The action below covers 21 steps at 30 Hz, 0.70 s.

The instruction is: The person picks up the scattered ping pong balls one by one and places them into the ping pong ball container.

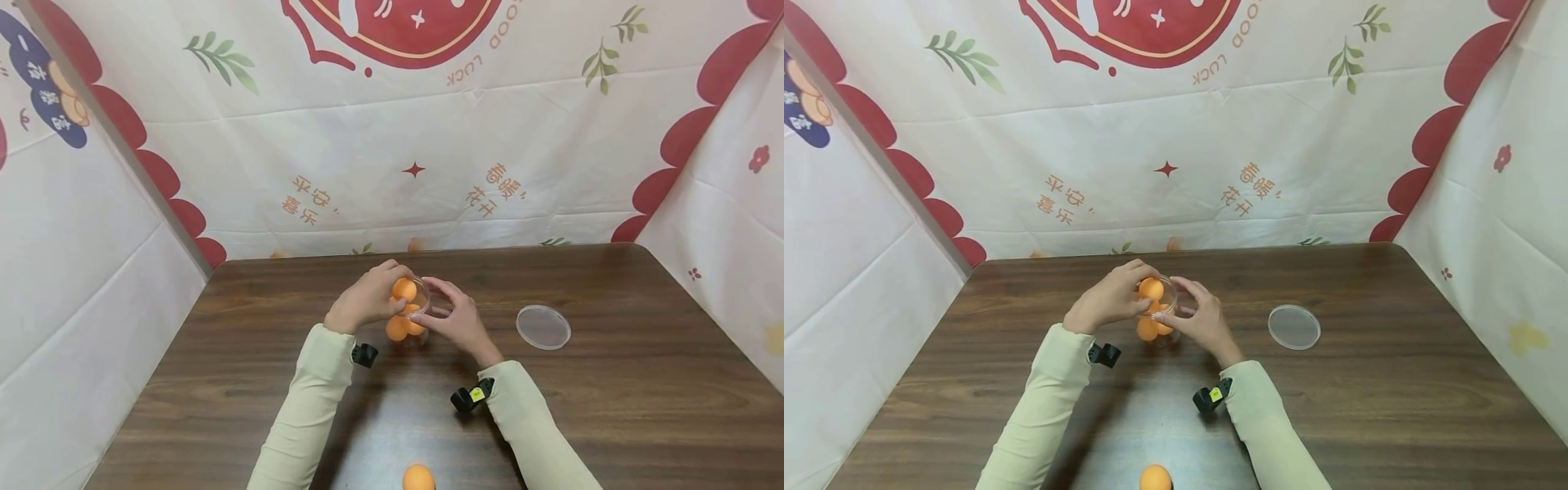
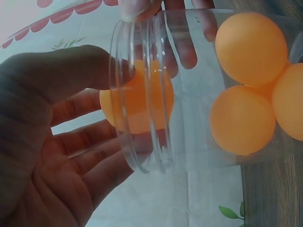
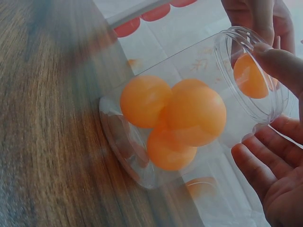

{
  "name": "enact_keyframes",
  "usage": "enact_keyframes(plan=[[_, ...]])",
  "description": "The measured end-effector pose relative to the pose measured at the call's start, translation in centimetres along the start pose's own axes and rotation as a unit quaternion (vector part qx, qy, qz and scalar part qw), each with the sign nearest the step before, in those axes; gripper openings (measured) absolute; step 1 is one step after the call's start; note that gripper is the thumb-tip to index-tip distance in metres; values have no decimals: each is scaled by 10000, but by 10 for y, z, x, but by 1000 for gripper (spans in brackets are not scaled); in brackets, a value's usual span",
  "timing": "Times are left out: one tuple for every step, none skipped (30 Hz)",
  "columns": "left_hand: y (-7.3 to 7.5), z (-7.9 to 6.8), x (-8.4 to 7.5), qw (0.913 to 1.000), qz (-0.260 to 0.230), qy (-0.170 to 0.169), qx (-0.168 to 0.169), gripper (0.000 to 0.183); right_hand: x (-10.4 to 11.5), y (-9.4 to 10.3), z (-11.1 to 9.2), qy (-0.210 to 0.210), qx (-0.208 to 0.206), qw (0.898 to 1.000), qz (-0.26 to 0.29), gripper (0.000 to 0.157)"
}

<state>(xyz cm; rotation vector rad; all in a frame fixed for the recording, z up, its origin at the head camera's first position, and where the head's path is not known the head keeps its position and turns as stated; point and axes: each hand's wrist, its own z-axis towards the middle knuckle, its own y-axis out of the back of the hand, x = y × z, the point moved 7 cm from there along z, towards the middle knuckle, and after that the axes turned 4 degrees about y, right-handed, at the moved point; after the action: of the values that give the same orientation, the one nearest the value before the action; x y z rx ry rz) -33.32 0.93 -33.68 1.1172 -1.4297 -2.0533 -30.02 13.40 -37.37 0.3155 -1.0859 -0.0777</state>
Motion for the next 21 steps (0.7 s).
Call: enact_keyframes(plan=[[0, 0, 0, 10000, 11, -20, -4, 36, 0, 0, 0, -18, -13, 10000, 10, 62], [0, 0, 0, 10000, 21, -32, -10, 35, 0, 0, 0, -31, -21, 10000, 13, 63], [0, 0, 0, 10000, 28, -34, -15, 35, 0, 0, 0, -39, -23, 10000, 23, 63], [0, 0, 0, 10000, 30, -31, -17, 35, -1, 1, 0, -47, -26, 10000, 22, 63], [0, 0, 0, 10000, 40, -26, -19, 34, -1, 1, 0, -56, -27, 10000, 22, 63], [0, -1, 1, 10000, 39, -7, -15, 34, -1, 1, 0, -65, -30, 10000, 21, 63], [0, -1, 1, 10000, 35, 2, -16, 34, 0, 0, 0, -81, -27, 10000, 16, 63], [1, -1, 1, 10000, 31, 10, -15, 33, 0, 0, 1, -78, -19, 10000, 15, 63], [1, -1, 1, 10000, 28, 5, -17, 33, 0, 0, 1, -76, -15, 10000, 19, 63], [1, -2, 1, 10000, 26, -11, -20, 33, 0, 0, 1, -81, -16, 10000, 13, 63], [2, -2, 1, 10000, 27, -32, -23, 33, 0, 0, 1, -78, -16, 10000, 12, 63], [2, -1, 0, 10000, 17, -53, -26, 33, 0, 0, 1, -73, -18, 10000, 8, 63], [2, -1, 0, 10000, 20, -67, -26, 32, 1, -1, 1, -69, -16, 10000, 8, 63], [2, -1, 0, 10000, 24, -74, -22, 33, 1, -1, 2, -64, -12, 10000, 10, 62], [2, -1, 0, 10000, 22, -78, -16, 33, 1, -1, 2, -63, -10, 10000, 11, 62], [2, -1, 0, 10000, 19, -76, -4, 33, 1, -1, 2, -63, -6, 10000, 13, 62], [2, -1, 0, 10000, 9, -67, 5, 33, 1, -1, 2, -60, -2, 10000, 12, 62], [2, -1, 0, 10000, 1, -51, 17, 33, 1, -1, 2, -63, -1, 10000, 14, 62], [2, -1, 0, 10000, -11, -40, 29, 33, 1, -1, 2, -69, 0, 10000, 15, 62], [2, -1, 0, 10000, -25, -36, 38, 34, 0, -1, 2, -71, -3, 10000, 15, 62], [2, -1, 1, 10000, -35, -41, 40, 34, 0, -1, 2, -74, -9, 10000, 13, 63]])
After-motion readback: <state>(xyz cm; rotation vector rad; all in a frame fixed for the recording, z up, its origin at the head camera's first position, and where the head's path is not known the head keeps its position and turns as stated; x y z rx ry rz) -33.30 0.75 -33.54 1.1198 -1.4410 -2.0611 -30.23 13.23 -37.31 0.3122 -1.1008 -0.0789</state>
